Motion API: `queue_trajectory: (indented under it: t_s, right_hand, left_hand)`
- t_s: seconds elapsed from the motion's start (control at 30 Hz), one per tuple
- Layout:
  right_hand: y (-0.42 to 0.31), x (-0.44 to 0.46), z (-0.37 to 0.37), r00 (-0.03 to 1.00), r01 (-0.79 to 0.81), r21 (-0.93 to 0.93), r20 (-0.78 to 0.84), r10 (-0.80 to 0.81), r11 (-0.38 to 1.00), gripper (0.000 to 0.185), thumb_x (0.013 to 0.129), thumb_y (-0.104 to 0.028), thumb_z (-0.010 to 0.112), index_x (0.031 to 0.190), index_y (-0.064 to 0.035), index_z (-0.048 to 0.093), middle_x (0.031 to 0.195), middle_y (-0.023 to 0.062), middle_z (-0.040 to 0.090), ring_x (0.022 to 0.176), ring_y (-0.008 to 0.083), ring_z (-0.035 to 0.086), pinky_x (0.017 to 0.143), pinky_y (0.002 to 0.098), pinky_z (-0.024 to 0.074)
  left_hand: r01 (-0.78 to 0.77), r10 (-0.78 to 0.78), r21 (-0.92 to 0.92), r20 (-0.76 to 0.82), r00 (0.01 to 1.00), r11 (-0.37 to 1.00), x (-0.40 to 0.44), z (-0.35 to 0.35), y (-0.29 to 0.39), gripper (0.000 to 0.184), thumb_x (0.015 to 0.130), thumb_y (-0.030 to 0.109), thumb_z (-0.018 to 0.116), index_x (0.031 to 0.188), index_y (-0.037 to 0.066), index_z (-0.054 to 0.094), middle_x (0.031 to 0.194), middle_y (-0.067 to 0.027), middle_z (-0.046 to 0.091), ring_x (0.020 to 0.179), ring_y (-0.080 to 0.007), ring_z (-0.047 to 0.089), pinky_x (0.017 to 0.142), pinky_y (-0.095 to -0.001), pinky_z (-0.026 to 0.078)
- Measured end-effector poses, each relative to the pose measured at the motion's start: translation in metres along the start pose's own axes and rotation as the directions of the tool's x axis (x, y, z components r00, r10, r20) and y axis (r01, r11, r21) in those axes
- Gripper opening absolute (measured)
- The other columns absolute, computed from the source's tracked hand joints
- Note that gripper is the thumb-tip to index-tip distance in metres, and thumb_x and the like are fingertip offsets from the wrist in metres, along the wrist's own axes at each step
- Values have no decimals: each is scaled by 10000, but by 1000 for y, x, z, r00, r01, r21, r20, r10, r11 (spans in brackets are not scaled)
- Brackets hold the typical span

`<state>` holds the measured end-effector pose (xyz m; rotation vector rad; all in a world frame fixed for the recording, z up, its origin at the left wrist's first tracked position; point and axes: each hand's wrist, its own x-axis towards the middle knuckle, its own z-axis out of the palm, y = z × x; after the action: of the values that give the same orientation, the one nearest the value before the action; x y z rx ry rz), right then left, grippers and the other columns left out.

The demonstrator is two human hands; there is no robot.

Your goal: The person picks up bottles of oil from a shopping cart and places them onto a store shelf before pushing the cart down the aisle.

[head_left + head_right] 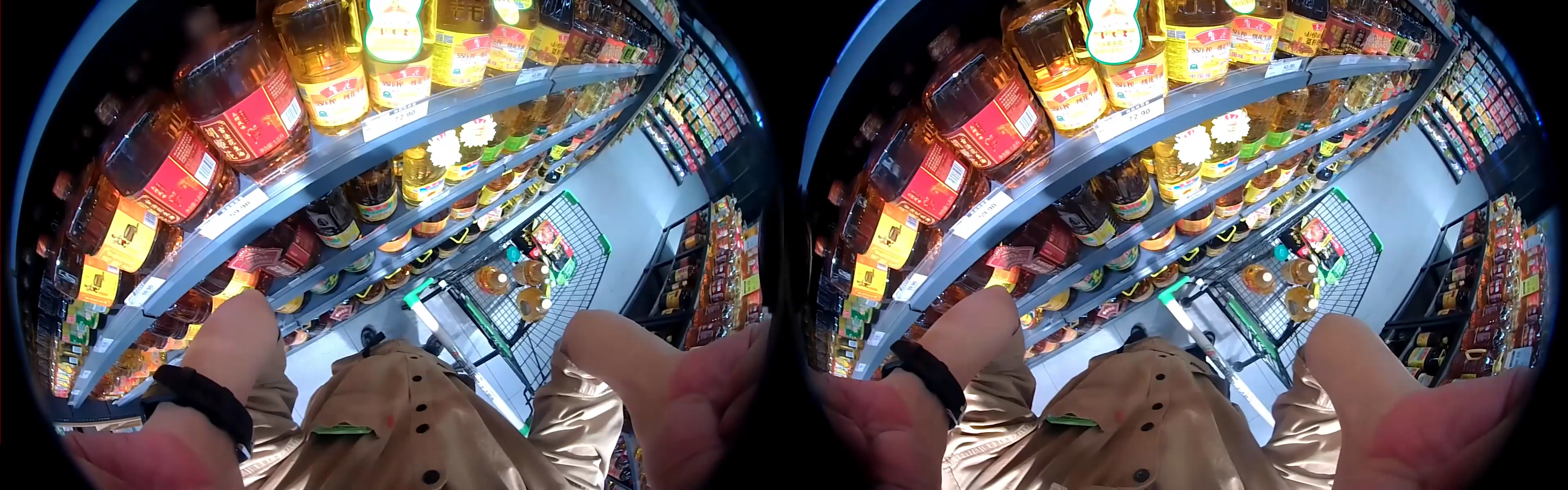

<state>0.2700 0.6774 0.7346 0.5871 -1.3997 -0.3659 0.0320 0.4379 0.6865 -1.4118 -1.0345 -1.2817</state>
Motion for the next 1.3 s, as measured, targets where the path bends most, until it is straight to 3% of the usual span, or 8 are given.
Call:
queue_trajectory:
  t_s: [0.47, 0.6, 0.7, 0.8, 0.83, 0.9, 1.07, 1.3]
  right_hand:
    - [7, 9, -25, 1000, -25, -173, 1, 26, 985, 199, 871, -158, 629, 989, -7, 686, 715, 23, 545, 581, 118, 481, 504, 257, 390]
    - [-2, -37, -53, 965, -261, -445, -116, 234, 857, 201, 876, -158, 626, 993, -6, 686, 715, 22, 544, 579, 113, 477, 504, 255, 388]
    - [-28, -122, -79, 637, -631, -647, -117, 762, 428, 203, 880, -159, 624, 997, -5, 686, 715, 21, 543, 578, 110, 475, 503, 254, 387]
    - [-110, -241, -119, -292, -674, -723, 73, 954, -150, 431, 831, -284, 781, 1161, -33, 661, 794, 96, 615, 629, 200, 574, 578, 327, 467]
    - [-153, -280, -137, -389, -536, -841, 173, 905, -70, 539, 819, -349, 784, 1210, -15, 621, 915, 170, 635, 763, 318, 633, 683, 401, 512]
    - [-225, -303, -162, -649, -340, -940, 226, 726, -12, 692, 789, -416, 785, 1273, 21, 548, 1200, 191, 598, 1077, 390, 599, 861, 481, 500]
    - [-321, -312, -191, -632, -286, -958, 195, 750, 8, 769, 687, -458, 834, 1267, -28, 569, 1143, 157, 626, 1077, 327, 587, 998, 480, 388]
    - [-328, -365, -219, -711, -166, -976, 19, 703, -141, 367, 703, -329, 835, 926, -86, 674, 805, 115, 683, 732, 317, 673, 636, 446, 521]
  left_hand:
    - [4, -1, -143, 24, 1000, 990, 8, 30, 8, 229, 869, 132, 670, 1094, 91, 667, 879, -121, 636, 746, -254, 606, 615, -375, 471]
    - [131, -88, -162, 247, 965, 978, -8, 80, 12, 240, 868, 127, 668, 1106, 97, 666, 887, -121, 632, 753, -255, 603, 618, -377, 468]
    - [452, -280, -16, 766, 579, 892, -71, 160, 22, 280, 820, 139, 715, 1084, 66, 659, 856, -130, 607, 749, -268, 599, 624, -387, 473]
    - [148, 28, -78, 949, 314, 986, -237, 219, 20, 281, 847, 199, 683, 1075, 42, 631, 905, -77, 593, 901, -259, 631, 691, -374, 517]
    - [211, 23, -96, 945, 325, 973, -310, 220, 21, 336, 829, 219, 691, 1101, 42, 604, 982, -72, 595, 974, -265, 622, 759, -383, 535]
    - [316, 83, -82, 996, 8, 945, -344, 226, 27, 498, 777, 229, 745, 1196, 26, 568, 1105, -125, 583, 1053, -289, 602, 883, -414, 507]
    - [257, 260, -239, 964, -51, 936, -412, 235, 36, 723, 686, 350, 814, 1257, -5, 549, 1206, -168, 594, 1240, -346, 519, 1054, -515, 395]
    - [362, 331, -265, 934, -135, 894, -433, 279, 49, 443, 797, 437, 731, 933, 31, 617, 854, -119, 688, 858, -293, 679, 851, -450, 514]
